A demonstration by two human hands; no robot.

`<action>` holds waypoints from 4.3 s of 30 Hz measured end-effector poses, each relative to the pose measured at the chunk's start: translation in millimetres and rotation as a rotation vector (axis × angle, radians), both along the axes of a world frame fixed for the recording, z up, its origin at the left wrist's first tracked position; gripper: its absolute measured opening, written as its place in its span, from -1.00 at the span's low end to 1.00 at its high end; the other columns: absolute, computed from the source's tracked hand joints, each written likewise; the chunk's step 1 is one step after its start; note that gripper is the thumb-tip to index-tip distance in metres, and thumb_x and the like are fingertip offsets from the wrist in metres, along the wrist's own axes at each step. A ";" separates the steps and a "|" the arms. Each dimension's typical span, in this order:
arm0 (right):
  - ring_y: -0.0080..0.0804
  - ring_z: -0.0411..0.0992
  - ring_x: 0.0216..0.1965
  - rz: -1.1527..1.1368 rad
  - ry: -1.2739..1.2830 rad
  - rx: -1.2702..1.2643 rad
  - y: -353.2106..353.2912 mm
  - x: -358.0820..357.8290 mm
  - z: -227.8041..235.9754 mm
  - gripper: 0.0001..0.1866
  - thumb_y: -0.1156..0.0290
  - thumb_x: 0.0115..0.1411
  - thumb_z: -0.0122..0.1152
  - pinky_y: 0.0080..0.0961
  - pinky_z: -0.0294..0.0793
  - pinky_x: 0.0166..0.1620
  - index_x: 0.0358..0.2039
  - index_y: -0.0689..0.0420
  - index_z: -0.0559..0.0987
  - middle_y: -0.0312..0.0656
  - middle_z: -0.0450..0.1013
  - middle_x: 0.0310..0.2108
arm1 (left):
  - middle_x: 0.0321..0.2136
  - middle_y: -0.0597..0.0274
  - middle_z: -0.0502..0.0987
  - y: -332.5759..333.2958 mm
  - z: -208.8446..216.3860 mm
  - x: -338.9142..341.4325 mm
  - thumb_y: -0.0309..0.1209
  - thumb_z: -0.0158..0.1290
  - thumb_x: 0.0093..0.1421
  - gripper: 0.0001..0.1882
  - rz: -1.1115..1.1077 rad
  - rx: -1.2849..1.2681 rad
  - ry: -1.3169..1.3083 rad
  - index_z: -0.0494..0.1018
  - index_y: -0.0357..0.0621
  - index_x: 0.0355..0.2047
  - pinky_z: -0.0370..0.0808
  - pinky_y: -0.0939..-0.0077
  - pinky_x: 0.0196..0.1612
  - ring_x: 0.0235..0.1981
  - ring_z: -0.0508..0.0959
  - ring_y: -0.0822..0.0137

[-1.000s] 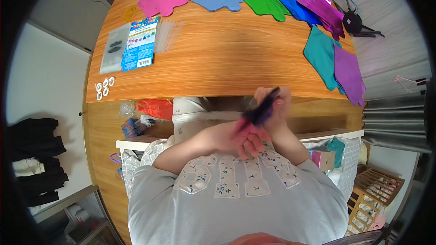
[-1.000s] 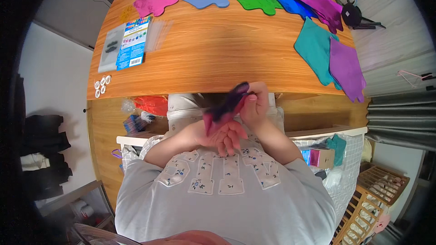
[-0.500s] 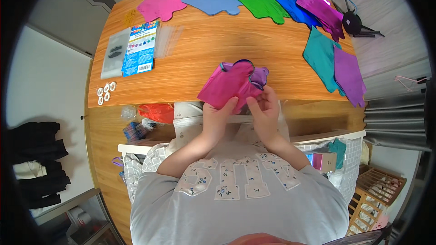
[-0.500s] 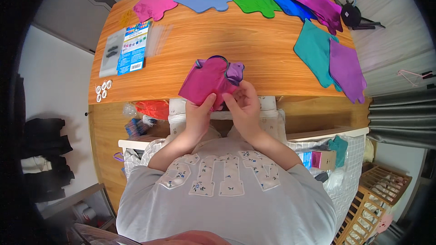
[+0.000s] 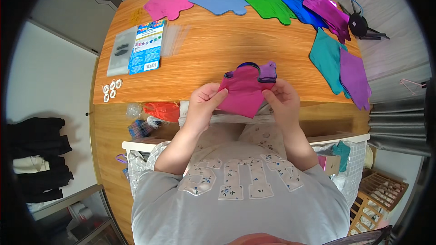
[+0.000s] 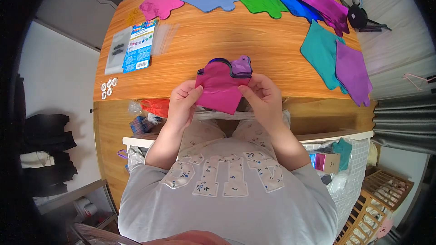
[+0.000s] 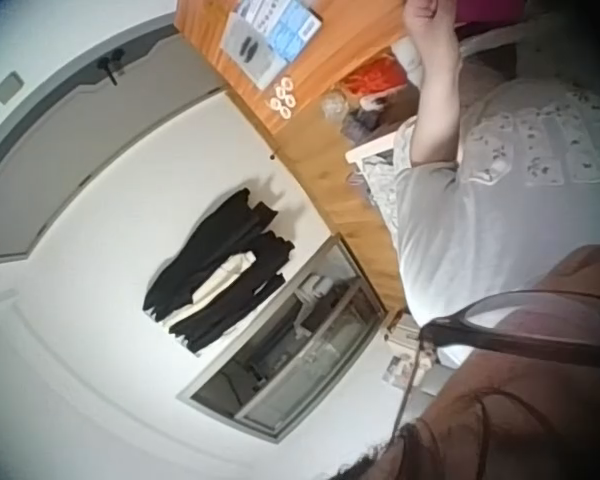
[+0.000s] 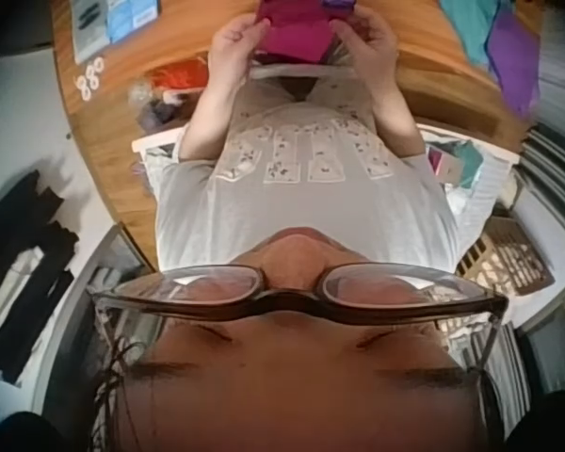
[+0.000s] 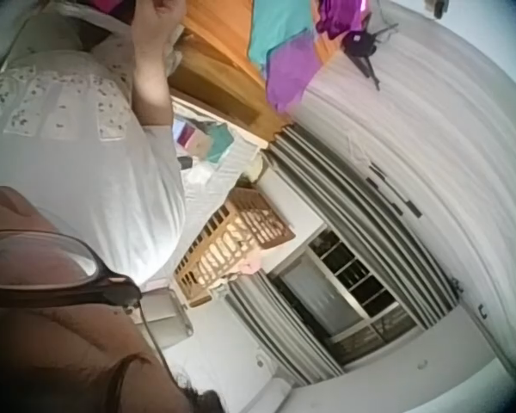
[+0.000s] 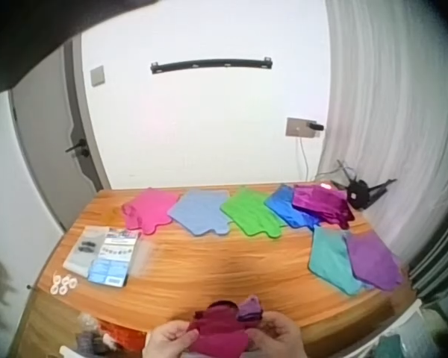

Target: The person is packaging colorful pentagon-shaped sheets into cardboard sleeves and plastic bags.

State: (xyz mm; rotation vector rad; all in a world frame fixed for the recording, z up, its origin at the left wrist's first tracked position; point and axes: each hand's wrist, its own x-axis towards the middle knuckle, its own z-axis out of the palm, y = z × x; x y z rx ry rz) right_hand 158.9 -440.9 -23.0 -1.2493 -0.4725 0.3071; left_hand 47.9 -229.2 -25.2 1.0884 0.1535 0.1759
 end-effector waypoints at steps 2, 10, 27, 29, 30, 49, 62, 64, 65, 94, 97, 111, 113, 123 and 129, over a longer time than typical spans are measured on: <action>-0.64 0.47 -0.26 0.031 0.037 0.000 0.1 2.0 1.7 -0.72 0.66 0.23 0.30 -0.68 0.46 -0.18 -0.04 0.24 0.56 -0.31 0.55 -0.27 | -0.12 0.26 0.61 0.9 4.5 2.4 -0.54 -0.02 0.41 -0.73 -0.017 -0.007 -0.011 0.44 -0.28 0.09 0.47 0.62 -0.01 -0.10 0.54 0.57; -0.59 0.49 -0.22 0.161 0.055 -0.002 3.9 -2.4 17.2 -0.67 0.67 0.23 0.29 -0.63 0.49 -0.14 0.02 0.26 0.54 -0.26 0.55 -0.22 | -0.11 0.29 0.59 -5.7 18.5 7.8 -0.41 -0.11 0.50 -0.73 -0.034 -0.049 0.032 0.43 -0.29 0.08 0.45 0.63 -0.01 -0.12 0.54 0.56; -0.56 0.56 -0.22 0.086 0.087 -0.147 5.3 -14.0 15.0 -0.70 0.59 0.28 0.27 -0.62 0.51 -0.13 0.02 0.25 0.52 -0.19 0.60 -0.20 | -0.01 0.23 0.57 -7.0 -2.3 7.8 -0.37 -0.13 0.52 -0.68 0.095 -0.062 -0.058 0.40 -0.30 0.15 0.43 0.56 0.11 0.00 0.52 0.50; -0.56 0.56 -0.22 0.110 0.115 -0.077 5.8 -9.7 16.5 -0.70 0.60 0.28 0.26 -0.62 0.50 -0.13 0.02 0.25 0.53 -0.18 0.60 -0.19 | 0.00 0.23 0.57 -7.6 -1.6 7.3 -0.37 -0.13 0.52 -0.67 0.094 -0.067 -0.064 0.40 -0.31 0.15 0.43 0.56 0.11 0.00 0.52 0.49; -0.55 0.56 -0.23 0.132 0.144 -0.006 6.0 -7.0 17.2 -0.71 0.61 0.28 0.24 -0.62 0.50 -0.12 0.01 0.26 0.53 -0.17 0.60 -0.18 | 0.00 0.23 0.57 -9.3 -0.8 6.8 -0.37 -0.13 0.52 -0.67 0.093 -0.063 -0.059 0.39 -0.31 0.16 0.43 0.56 0.11 0.00 0.52 0.49; -0.48 0.56 -0.13 0.018 0.009 0.062 14.8 -6.6 9.4 -0.68 0.73 0.25 0.17 -0.57 0.56 -0.11 0.02 0.28 0.53 -0.14 0.56 -0.07 | 0.03 0.21 0.55 -19.9 2.2 5.0 -0.41 -0.16 0.52 -0.67 0.080 -0.087 -0.080 0.37 -0.32 0.18 0.43 0.53 0.13 0.01 0.52 0.48; -0.41 0.56 -0.05 0.063 0.046 0.104 15.7 -16.5 19.9 -0.48 0.69 0.18 0.32 -0.49 0.56 0.03 0.15 0.25 0.42 -0.10 0.54 -0.04 | -0.02 0.25 0.56 -19.3 0.0 2.2 -0.40 -0.13 0.51 -0.68 0.093 0.049 0.024 0.40 -0.30 0.16 0.44 0.57 0.10 0.01 0.50 0.53; -0.42 0.56 -0.06 0.024 0.124 0.144 15.9 -16.5 22.0 -0.46 0.69 0.17 0.33 -0.48 0.56 0.03 0.17 0.24 0.40 -0.11 0.56 -0.07 | -0.01 0.25 0.56 -21.9 5.5 2.0 -0.42 -0.11 0.50 -0.69 0.056 -0.125 -0.020 0.40 -0.29 0.16 0.46 0.58 0.08 0.01 0.50 0.52; -0.42 0.56 -0.06 0.050 0.193 0.127 14.1 -13.7 18.9 -0.43 0.69 0.17 0.34 -0.49 0.56 0.02 0.18 0.24 0.39 -0.11 0.57 -0.08 | -0.01 0.25 0.56 -20.7 7.4 1.0 -0.42 -0.11 0.50 -0.69 0.057 -0.125 -0.019 0.40 -0.29 0.16 0.46 0.58 0.08 0.01 0.50 0.52; -0.48 0.60 -0.18 0.223 0.369 -0.039 -9.2 4.7 16.0 -0.73 0.56 0.27 0.30 -0.51 0.63 -0.16 -0.01 0.26 0.60 -0.15 0.63 -0.14 | -0.26 0.15 0.68 5.0 14.8 -12.0 -0.64 0.13 0.27 -0.85 0.103 0.098 0.196 0.59 -0.28 -0.17 0.71 0.52 -0.28 -0.32 0.67 0.43; -0.48 0.60 -0.19 0.209 0.352 -0.067 -9.1 5.0 18.1 -0.74 0.56 0.26 0.30 -0.51 0.63 -0.16 -0.03 0.26 0.60 -0.14 0.64 -0.16 | -0.24 0.11 0.68 3.9 17.6 -12.2 -0.62 0.20 0.23 -0.85 0.113 0.072 0.229 0.60 -0.31 -0.18 0.69 0.52 -0.23 -0.28 0.68 0.41; -0.51 0.60 -0.26 0.154 0.269 -0.070 -16.4 2.3 9.9 -0.79 0.61 0.24 0.32 -0.56 0.61 -0.23 -0.10 0.25 0.61 -0.16 0.64 -0.24 | -0.32 0.15 0.68 15.1 21.3 -15.8 -0.65 0.21 0.20 -0.85 -0.035 0.105 0.240 0.57 -0.26 -0.21 0.66 0.56 -0.28 -0.34 0.68 0.43; -0.51 0.60 -0.26 0.158 0.270 -0.046 -16.7 3.5 8.4 -0.79 0.61 0.23 0.32 -0.57 0.61 -0.23 -0.10 0.24 0.61 -0.17 0.63 -0.25 | -0.32 0.15 0.68 15.1 26.2 -14.5 -0.64 0.21 0.20 -0.85 -0.059 0.074 0.239 0.57 -0.26 -0.21 0.66 0.57 -0.29 -0.35 0.68 0.43; -0.56 0.58 -0.28 0.190 0.167 0.066 -13.4 3.9 0.5 -0.79 0.66 0.22 0.31 -0.65 0.56 -0.21 -0.13 0.24 0.62 -0.23 0.62 -0.29 | -0.38 0.16 0.70 11.9 27.2 -16.2 -0.59 0.21 0.24 -0.87 0.019 0.220 0.150 0.61 -0.28 -0.19 0.59 0.64 -0.36 -0.40 0.67 0.47; -0.56 0.53 -0.26 0.244 0.092 0.081 -15.0 7.0 -0.7 -0.79 0.74 0.18 0.25 -0.65 0.50 -0.17 -0.16 0.28 0.63 -0.24 0.57 -0.28 | -0.39 0.11 0.70 10.4 21.5 -15.5 -0.63 0.21 0.21 -0.87 0.075 0.139 0.098 0.64 -0.32 -0.22 0.57 0.64 -0.39 -0.44 0.66 0.47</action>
